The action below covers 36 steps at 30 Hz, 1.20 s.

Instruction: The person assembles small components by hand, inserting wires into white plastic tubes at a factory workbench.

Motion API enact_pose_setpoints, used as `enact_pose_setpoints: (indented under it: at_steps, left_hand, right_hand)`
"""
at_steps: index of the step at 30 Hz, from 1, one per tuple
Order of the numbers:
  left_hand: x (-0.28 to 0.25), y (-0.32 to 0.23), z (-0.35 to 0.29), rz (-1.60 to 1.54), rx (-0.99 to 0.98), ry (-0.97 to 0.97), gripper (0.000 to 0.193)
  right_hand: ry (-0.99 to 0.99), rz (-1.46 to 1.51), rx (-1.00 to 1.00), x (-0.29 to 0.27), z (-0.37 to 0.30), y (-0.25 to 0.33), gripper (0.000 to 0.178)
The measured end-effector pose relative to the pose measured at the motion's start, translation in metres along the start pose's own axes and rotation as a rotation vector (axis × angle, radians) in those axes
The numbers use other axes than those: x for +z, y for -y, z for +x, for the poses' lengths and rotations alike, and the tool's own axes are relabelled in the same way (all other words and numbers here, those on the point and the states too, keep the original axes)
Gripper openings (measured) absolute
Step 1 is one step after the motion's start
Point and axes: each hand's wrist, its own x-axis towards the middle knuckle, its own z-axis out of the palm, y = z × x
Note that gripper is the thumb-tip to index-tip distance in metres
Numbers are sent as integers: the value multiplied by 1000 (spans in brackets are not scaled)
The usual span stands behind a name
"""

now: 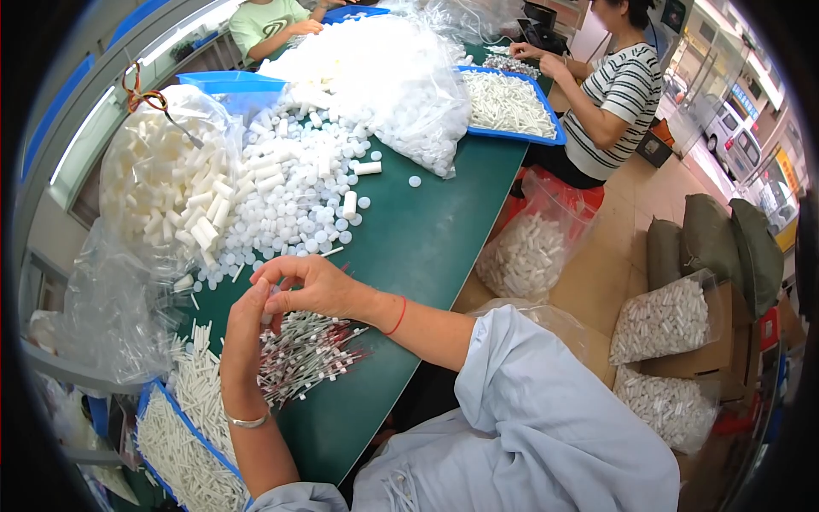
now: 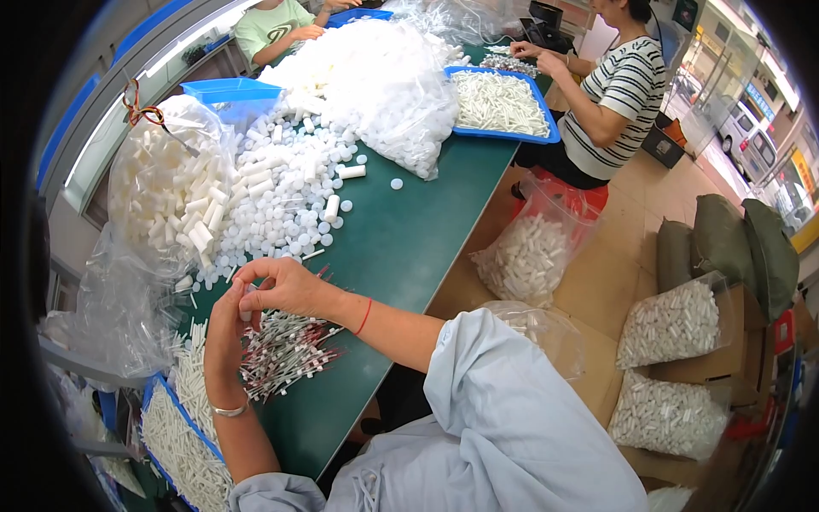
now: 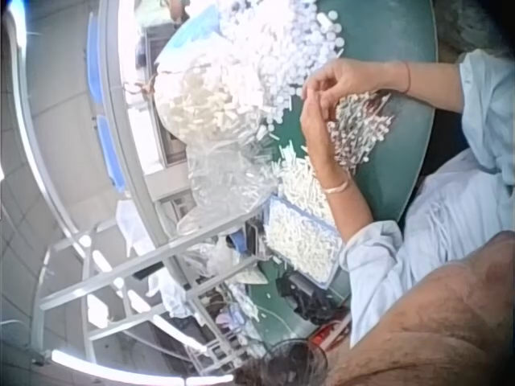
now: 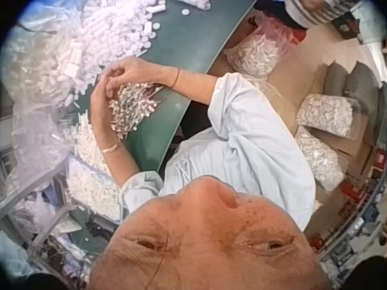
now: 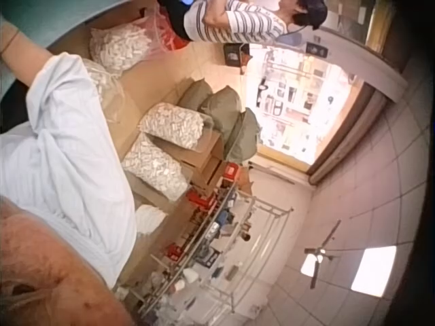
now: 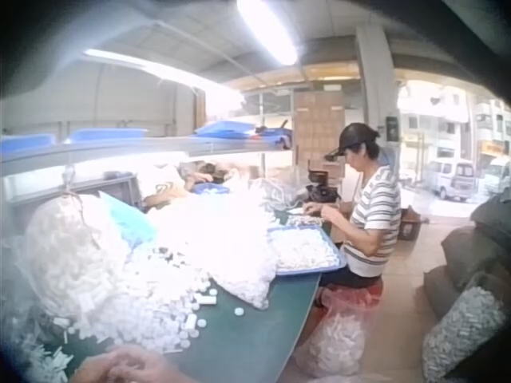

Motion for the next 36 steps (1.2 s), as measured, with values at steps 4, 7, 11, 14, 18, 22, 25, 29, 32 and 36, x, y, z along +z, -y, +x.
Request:
enact_pose_setpoints:
  at_steps: [4, 7, 11, 14, 18, 22, 25, 29, 32, 36]
  left_hand:
    - [-2, 4, -2, -119, -90, 2, 37]
    - [1, 1, -4, -122, -90, -3, 38]
    - [17, -10, -7, -163, -84, -31, 40]
    - [23, -12, -7, -150, -41, -60, 39]
    - [21, -6, -5, -177, -57, -44, 37]
    - [20, -2, -5, -203, -53, -100, 34]
    - [13, 6, -7, -181, -26, -111, 33]
    - [23, 10, -4, -107, -5, -251, 28]
    - [25, 7, -1, -257, -68, -128, 31]
    - [17, 7, -1, -310, -72, -35, 40]
  right_hand:
    - [74, 117, 43, 5, 0, 4, 28]
    - [116, 154, 61, 8, 0, 7, 30]
    - [122, 169, 100, 6, -2, 7, 30]
    - [119, 208, 120, 6, -3, 5, 30]
    - [127, 238, 141, 3, -2, 2, 35]
    - [114, 355, 175, 6, -1, 0, 42]
    - [131, 425, 200, 12, 3, -8, 41]
    - [117, 392, 237, 7, 0, -4, 41]
    - [52, 311, 243, 4, -3, -3, 50]
    - [56, 505, 311, 8, 1, -3, 57]
